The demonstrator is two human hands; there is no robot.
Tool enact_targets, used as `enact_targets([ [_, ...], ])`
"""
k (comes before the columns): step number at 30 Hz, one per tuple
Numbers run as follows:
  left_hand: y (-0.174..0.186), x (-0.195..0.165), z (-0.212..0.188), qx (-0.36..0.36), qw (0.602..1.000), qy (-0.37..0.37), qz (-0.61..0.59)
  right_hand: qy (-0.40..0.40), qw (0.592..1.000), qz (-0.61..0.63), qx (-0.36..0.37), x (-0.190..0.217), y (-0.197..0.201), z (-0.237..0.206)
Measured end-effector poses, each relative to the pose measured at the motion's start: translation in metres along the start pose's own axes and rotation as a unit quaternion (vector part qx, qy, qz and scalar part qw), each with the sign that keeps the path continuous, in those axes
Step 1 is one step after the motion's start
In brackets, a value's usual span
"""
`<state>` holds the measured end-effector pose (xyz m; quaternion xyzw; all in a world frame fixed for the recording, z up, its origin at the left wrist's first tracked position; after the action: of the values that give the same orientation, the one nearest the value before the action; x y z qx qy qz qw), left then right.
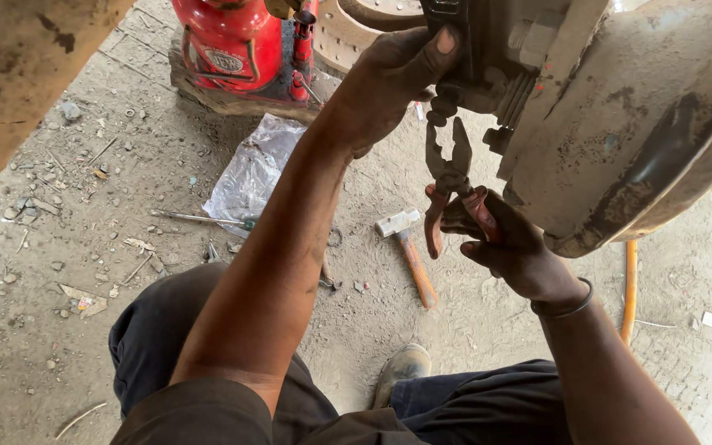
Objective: The person is repairing a vehicle's brake assembly. They use a hammer and screwdriver to adjust components, then use pliers to manipulate a spring or clip within the brake mechanism.
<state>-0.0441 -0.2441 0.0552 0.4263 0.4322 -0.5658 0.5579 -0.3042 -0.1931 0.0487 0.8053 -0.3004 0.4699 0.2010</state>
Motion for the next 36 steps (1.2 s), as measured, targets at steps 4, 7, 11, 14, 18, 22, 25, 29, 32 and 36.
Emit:
enact_targets([
  [4,-0.001,-0.002,0.0,0.002,1.0,-0.005,-0.01,0.018,0.999,-0.04,0.019,0.006,-0.002,0.003],
  [7,-0.003,0.0,0.001,0.01,0.999,-0.013,-0.039,0.1,0.988,0.072,0.096,0.02,-0.013,0.006],
  [11,-0.006,0.002,0.004,0.029,0.993,-0.036,-0.106,0.138,0.972,0.137,0.128,0.034,-0.019,0.002],
  [14,-0.006,0.004,0.004,0.028,0.994,-0.03,-0.102,0.122,0.971,0.15,0.144,0.04,-0.024,0.001],
  [18,-0.006,0.003,0.004,0.014,0.995,-0.025,-0.094,0.147,0.984,0.035,0.096,0.047,-0.033,0.006],
  [22,-0.009,-0.001,0.003,0.022,0.991,-0.038,-0.125,0.003,0.983,-0.163,-0.079,0.041,-0.026,0.007],
  [25,-0.009,-0.002,0.001,0.021,0.991,-0.042,-0.129,0.113,0.991,-0.073,-0.017,0.054,-0.035,0.01],
  [29,-0.009,-0.004,0.001,0.026,0.991,-0.049,-0.119,0.128,0.991,0.017,0.035,0.054,-0.038,0.016],
  [32,-0.011,-0.003,0.001,0.03,0.989,-0.031,-0.14,0.166,0.966,0.153,0.125,0.052,-0.046,0.024],
  [36,-0.01,-0.005,0.001,0.046,0.985,-0.042,-0.164,0.178,0.933,0.248,0.192,0.044,-0.054,0.037],
])
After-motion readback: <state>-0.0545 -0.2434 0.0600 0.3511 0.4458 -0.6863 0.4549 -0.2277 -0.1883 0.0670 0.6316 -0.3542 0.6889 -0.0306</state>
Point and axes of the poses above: each hand's wrist, its own z-axis towards the middle knuckle, its own y-axis out of the back of the hand, x = y × z, the point moved 5 cm from there along z, towards the middle knuckle, and after that the axes turned 10 degrees about z, right-handed, at the moved point
